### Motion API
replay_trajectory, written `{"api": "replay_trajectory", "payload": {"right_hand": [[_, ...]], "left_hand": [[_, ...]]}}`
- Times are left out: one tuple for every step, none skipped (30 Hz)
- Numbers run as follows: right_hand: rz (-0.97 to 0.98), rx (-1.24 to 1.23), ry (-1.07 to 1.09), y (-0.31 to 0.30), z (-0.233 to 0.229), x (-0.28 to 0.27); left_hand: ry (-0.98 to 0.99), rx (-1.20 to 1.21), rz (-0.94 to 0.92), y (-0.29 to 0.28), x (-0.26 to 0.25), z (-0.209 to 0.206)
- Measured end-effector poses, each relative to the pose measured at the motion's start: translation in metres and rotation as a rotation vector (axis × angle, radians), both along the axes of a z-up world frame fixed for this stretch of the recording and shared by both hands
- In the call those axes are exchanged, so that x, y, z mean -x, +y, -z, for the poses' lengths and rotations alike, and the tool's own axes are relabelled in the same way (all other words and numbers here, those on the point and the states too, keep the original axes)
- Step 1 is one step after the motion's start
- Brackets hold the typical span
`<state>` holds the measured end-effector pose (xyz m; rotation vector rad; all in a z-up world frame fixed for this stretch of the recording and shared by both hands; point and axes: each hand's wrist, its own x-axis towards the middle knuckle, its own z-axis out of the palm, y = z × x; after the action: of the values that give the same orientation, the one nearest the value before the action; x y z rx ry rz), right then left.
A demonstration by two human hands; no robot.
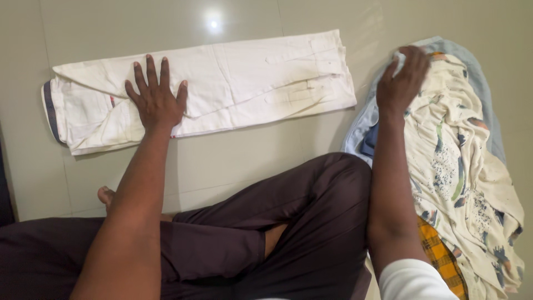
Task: The person folds a white collared shirt by smoothing it out on the floor, folding in the sides and sleeves, and then tucking it into a black bag.
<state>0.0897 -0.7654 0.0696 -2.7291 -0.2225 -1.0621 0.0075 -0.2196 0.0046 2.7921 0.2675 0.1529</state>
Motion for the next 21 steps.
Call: {"api": "replay_trajectory", "payload": {"right_hand": [[-0.044,-0.136,0.077,0.001,0.005,0.0],[-0.003,-0.212,0.399,0.0,0.011,-0.001],[0.033,-0.283,0.722,-0.003,0.02,-0.002],[0.117,-0.235,0.939,-0.006,0.032,-0.008],[0.204,-0.184,1.155,-0.009,0.046,-0.012],[0.274,-0.172,1.053,-0.019,0.055,-0.01],[0.342,-0.161,0.95,-0.031,0.062,-0.007],[0.411,-0.148,0.846,-0.041,0.066,-0.003],[0.314,-0.011,0.526,-0.052,0.064,0.005],[0.21,0.117,0.198,-0.059,0.057,0.007],[0.197,0.021,0.225,-0.056,0.052,0.003],[0.188,-0.08,0.259,-0.048,0.05,0.002],[0.179,-0.181,0.292,-0.038,0.047,0.002],[0.028,-0.173,0.307,-0.021,0.045,0.002],[-0.123,-0.164,0.319,0.0,0.044,0.003],[-0.208,-0.098,0.347,0.019,0.042,0.003],[-0.294,-0.032,0.373,0.038,0.04,0.003],[-0.332,0.004,0.43,0.054,0.039,0.0],[-0.371,0.041,0.487,0.067,0.037,-0.005],[-0.379,0.068,0.515,0.08,0.039,-0.011],[-0.387,0.096,0.543,0.092,0.043,-0.017]], "left_hand": [[0.008,0.005,0.0,0.0,0.004,0.003],[0.003,0.009,-0.003,0.001,0.003,0.003],[-0.003,0.012,-0.005,0.001,0.001,0.003],[-0.007,0.013,-0.004,0.001,0.001,0.004],[-0.011,0.013,-0.003,0.001,0.001,0.005],[-0.012,0.012,-0.001,0.002,0.001,0.006],[-0.014,0.004,0.001,0.003,0.001,0.007],[-0.015,-0.002,0.006,0.004,0.0,0.008],[-0.016,-0.008,0.011,0.004,0.0,0.009],[-0.017,-0.009,0.006,0.004,-0.001,0.009],[-0.017,-0.009,0.002,0.003,-0.002,0.009],[-0.01,-0.013,0.003,0.003,0.0,0.009],[-0.004,-0.016,0.003,0.002,0.001,0.009],[-0.004,-0.019,0.001,0.002,0.0,0.008],[-0.003,-0.022,-0.001,0.002,0.0,0.007],[-0.007,-0.023,0.001,0.002,0.0,0.007],[-0.012,-0.024,0.002,0.002,0.0,0.006],[-0.014,-0.027,0.005,0.002,0.001,0.007],[-0.015,-0.03,0.004,0.001,0.001,0.007],[-0.015,-0.035,0.004,0.001,0.001,0.006],[-0.015,-0.04,0.003,0.0,0.001,0.005]]}}
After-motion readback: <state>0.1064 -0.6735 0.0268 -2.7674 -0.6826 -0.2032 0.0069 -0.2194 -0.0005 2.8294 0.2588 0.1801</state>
